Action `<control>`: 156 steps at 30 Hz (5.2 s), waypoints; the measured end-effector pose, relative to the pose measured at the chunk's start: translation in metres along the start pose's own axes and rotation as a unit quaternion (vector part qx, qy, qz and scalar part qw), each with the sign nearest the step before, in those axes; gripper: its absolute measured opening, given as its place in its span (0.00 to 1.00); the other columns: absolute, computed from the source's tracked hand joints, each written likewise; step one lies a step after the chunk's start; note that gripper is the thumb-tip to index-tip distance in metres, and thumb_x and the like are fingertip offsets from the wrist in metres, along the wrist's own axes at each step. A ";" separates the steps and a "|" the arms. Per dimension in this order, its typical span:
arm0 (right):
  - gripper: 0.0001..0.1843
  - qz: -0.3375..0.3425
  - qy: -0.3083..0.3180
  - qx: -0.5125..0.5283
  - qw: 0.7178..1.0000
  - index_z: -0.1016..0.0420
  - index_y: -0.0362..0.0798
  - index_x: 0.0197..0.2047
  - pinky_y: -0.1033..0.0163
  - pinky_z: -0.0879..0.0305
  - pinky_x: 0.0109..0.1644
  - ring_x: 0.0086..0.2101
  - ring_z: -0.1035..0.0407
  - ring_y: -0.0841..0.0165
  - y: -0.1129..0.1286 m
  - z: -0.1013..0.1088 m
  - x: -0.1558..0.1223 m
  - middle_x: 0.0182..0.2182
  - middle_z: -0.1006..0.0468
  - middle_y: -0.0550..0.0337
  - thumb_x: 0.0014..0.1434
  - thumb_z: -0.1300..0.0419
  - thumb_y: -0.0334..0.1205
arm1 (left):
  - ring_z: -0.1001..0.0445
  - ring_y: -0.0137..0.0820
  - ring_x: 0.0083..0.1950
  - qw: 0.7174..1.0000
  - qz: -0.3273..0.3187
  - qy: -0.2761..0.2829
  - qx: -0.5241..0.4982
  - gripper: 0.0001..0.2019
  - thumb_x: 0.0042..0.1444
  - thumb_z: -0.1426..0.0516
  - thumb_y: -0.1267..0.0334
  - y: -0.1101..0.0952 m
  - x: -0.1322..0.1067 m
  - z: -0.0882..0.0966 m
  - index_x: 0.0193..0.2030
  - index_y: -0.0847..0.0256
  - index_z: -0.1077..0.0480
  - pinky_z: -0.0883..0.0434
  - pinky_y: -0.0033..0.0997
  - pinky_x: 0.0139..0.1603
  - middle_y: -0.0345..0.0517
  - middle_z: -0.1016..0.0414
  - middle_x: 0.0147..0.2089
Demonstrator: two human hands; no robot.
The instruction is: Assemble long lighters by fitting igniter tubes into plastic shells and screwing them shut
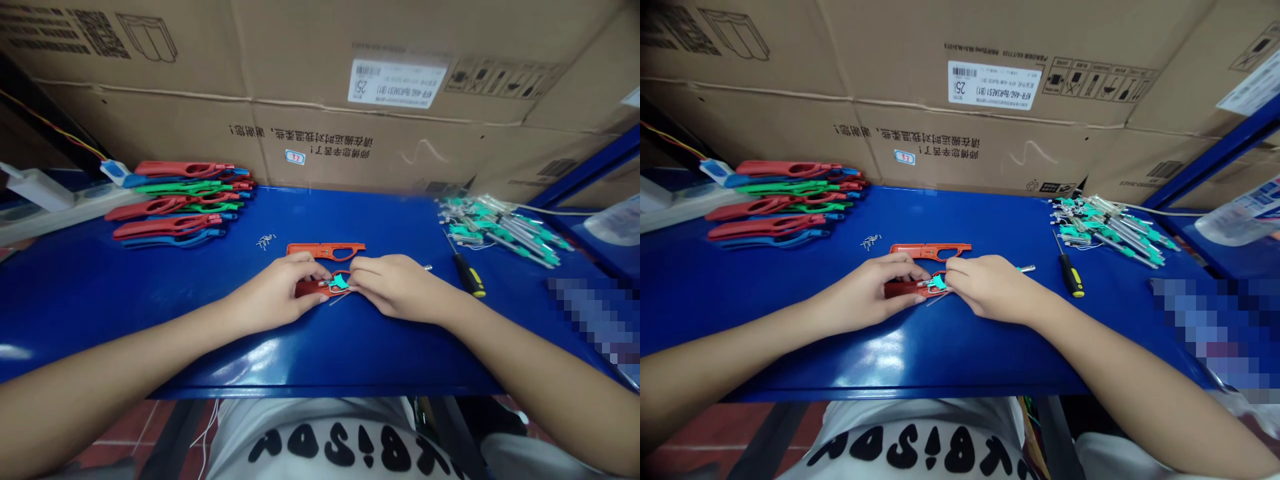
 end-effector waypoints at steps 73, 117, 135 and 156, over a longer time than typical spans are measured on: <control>0.10 -0.030 0.010 0.129 0.991 0.24 0.45 0.46 0.60 0.30 0.44 0.41 0.25 0.63 -0.007 0.003 -0.002 0.42 0.21 0.52 0.69 0.47 0.34 | 0.28 0.38 0.53 0.979 -0.107 -0.014 0.172 0.11 0.70 0.48 0.65 -0.008 -0.006 -0.003 0.51 0.57 0.24 0.28 0.43 0.56 0.48 0.24 0.51; 0.05 -0.084 0.000 0.228 0.970 0.30 0.48 0.42 0.63 0.36 0.40 0.37 0.31 0.67 -0.006 0.003 0.002 0.39 0.24 0.57 0.69 0.46 0.36 | 0.25 0.47 0.53 0.896 -0.180 0.083 0.398 0.23 0.63 0.47 0.75 -0.025 -0.018 0.000 0.65 0.69 0.34 0.23 0.44 0.48 0.62 0.27 0.62; 0.11 -0.426 0.003 -0.079 0.901 0.24 0.47 0.42 0.60 0.40 0.34 0.36 0.28 0.61 -0.122 0.041 -0.078 0.39 0.21 0.50 0.55 0.42 0.29 | 0.24 0.37 0.57 0.956 -0.168 0.023 0.239 0.21 0.67 0.50 0.71 -0.011 -0.011 0.012 0.63 0.54 0.30 0.23 0.40 0.54 0.45 0.23 0.58; 0.06 -0.372 -0.100 0.071 0.920 0.27 0.50 0.41 0.58 0.32 0.38 0.32 0.28 0.64 -0.109 0.047 -0.066 0.34 0.22 0.54 0.60 0.38 0.38 | 0.22 0.38 0.56 0.988 -0.094 -0.027 0.117 0.16 0.68 0.45 0.63 -0.004 -0.006 0.006 0.61 0.60 0.30 0.25 0.44 0.57 0.51 0.23 0.57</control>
Point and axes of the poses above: each hand's wrist, its own x-axis towards the middle knuckle, its own z-axis out of the back of the hand, y = z × x, the point moved 1 cm from there along x, towards the middle knuckle
